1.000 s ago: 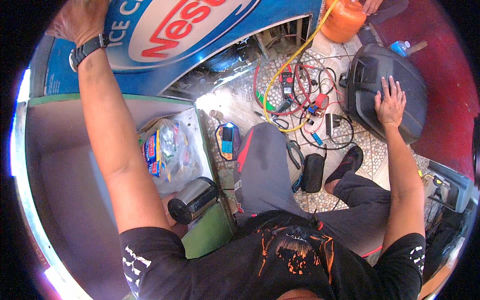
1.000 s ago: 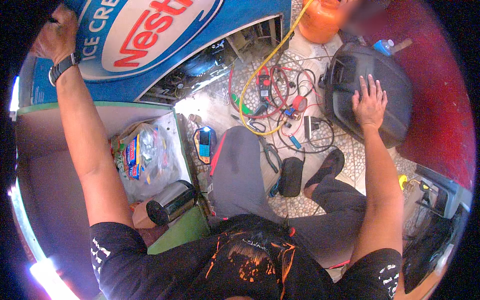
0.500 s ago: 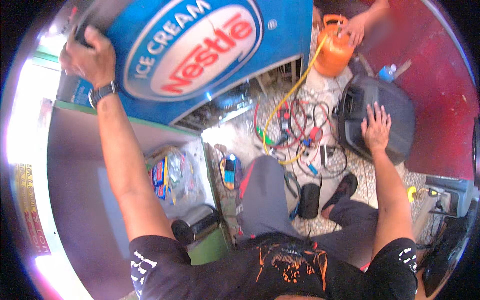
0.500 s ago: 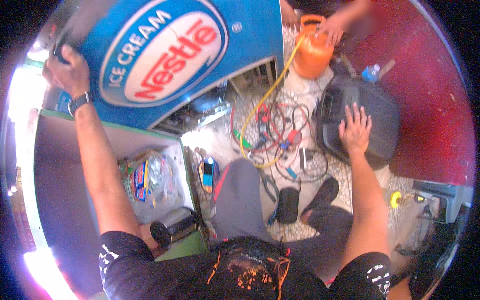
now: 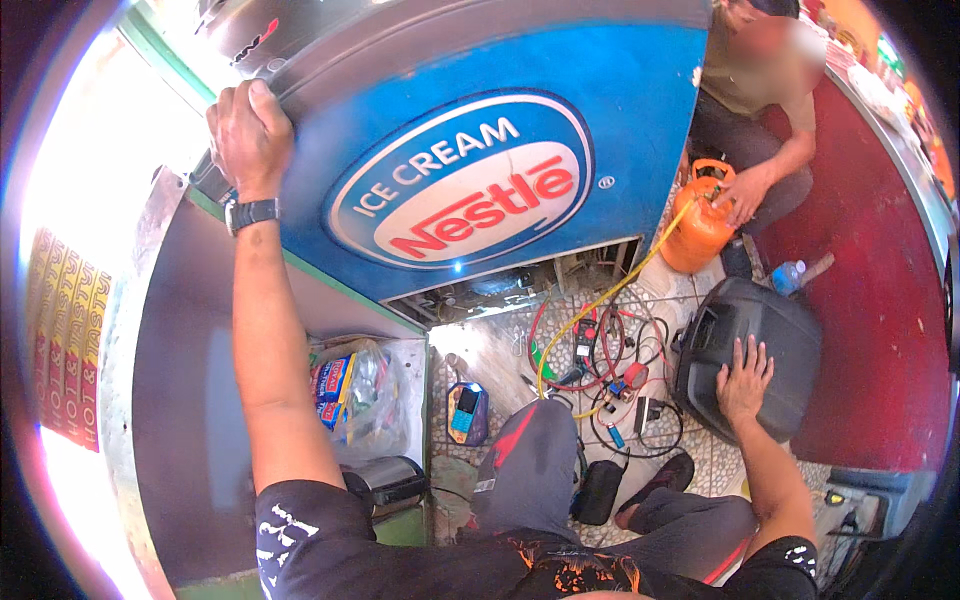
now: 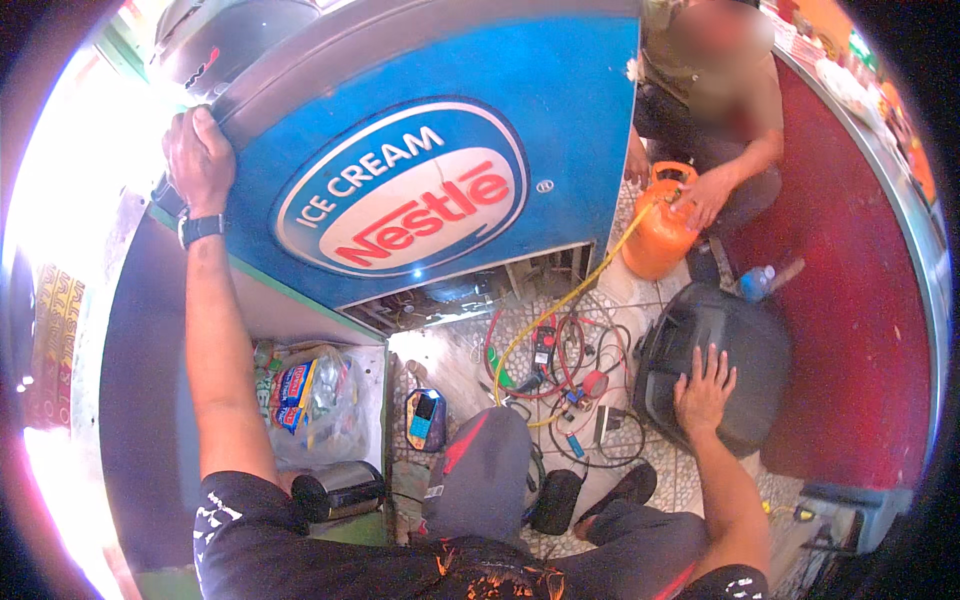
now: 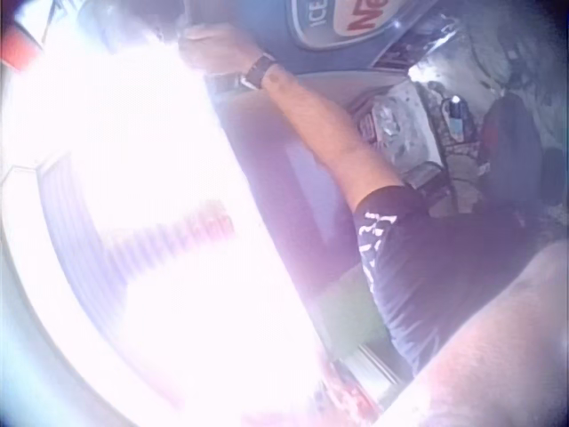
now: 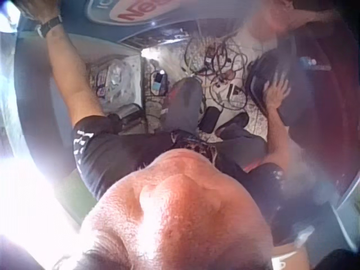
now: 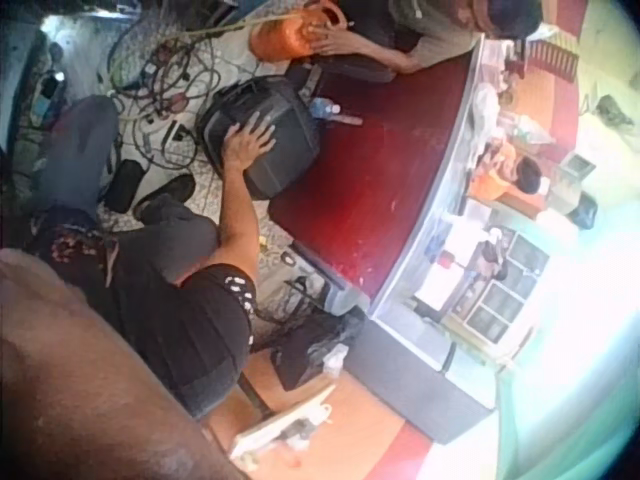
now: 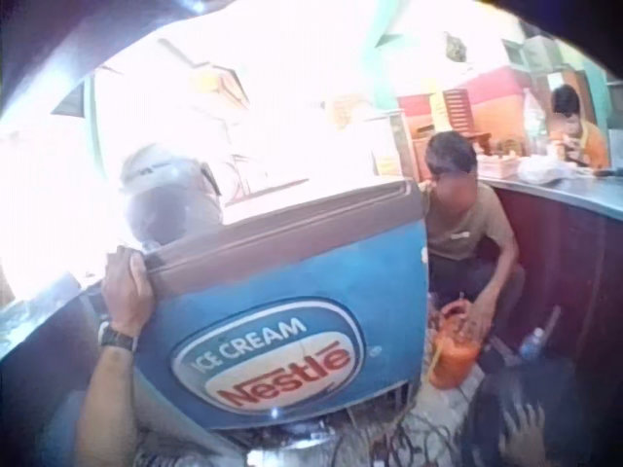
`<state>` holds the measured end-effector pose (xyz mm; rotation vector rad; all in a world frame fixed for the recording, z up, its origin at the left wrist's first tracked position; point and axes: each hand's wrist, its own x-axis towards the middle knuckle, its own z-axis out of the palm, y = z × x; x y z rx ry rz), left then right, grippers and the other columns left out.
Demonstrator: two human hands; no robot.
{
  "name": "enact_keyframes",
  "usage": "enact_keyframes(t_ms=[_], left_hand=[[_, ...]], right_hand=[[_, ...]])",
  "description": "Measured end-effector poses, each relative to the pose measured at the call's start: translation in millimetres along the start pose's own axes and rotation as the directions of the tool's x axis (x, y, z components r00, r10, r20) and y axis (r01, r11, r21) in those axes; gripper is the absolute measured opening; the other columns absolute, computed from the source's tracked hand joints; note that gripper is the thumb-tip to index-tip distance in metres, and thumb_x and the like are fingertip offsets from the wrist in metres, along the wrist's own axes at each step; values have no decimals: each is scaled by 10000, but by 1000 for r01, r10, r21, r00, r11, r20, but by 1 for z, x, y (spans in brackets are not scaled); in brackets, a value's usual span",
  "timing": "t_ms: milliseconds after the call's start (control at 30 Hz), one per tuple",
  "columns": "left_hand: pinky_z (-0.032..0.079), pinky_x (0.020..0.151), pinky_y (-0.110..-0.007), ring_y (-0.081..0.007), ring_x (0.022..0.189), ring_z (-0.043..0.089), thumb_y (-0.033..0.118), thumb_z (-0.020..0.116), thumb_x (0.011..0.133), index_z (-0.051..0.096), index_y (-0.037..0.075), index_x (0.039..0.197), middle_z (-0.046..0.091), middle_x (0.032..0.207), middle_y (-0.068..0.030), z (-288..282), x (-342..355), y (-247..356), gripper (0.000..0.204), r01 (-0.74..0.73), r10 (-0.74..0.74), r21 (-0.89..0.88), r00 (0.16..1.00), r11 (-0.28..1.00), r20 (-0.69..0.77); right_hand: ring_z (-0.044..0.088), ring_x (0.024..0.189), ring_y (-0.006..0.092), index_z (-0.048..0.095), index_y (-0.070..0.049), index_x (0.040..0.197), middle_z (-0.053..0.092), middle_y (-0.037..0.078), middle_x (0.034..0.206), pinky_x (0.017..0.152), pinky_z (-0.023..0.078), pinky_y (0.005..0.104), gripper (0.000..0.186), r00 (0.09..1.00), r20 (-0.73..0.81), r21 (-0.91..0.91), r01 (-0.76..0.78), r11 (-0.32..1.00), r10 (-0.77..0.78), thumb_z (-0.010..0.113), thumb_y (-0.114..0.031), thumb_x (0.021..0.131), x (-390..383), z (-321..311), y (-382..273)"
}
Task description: The person works on the lower back panel of a refrigerator, connecting hoses from a manifold gauge set to the compressor and handling a small electronic component by hand.
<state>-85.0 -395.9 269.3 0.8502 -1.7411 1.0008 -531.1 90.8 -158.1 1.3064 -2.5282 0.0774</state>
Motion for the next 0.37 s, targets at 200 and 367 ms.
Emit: enact_keyframes(t_ms=[200,367], left_hand=[[440,843,-498,-418,952,576,212,396,949,641,29,1041,621,980,-209,-5,-1,-3,320,64,-65,15,997,998,42],[426,859,-490,-384,943,563,254,442,884,616,29,1023,611,1010,-183,-7,13,14,316,145,-131,-56,971,988,199]], right_hand=[[218,1468,394,407,-111,1489,268,142,1597,1190,131,594,698,982,189,52,-12,999,2,619,-340,864,7,-14,-3],[167,1490,397,367,-101,1517,170,150,1633,1189,159,576,739,823,565,25,-86,996,57,581,-437,894,44,-71,-4]])
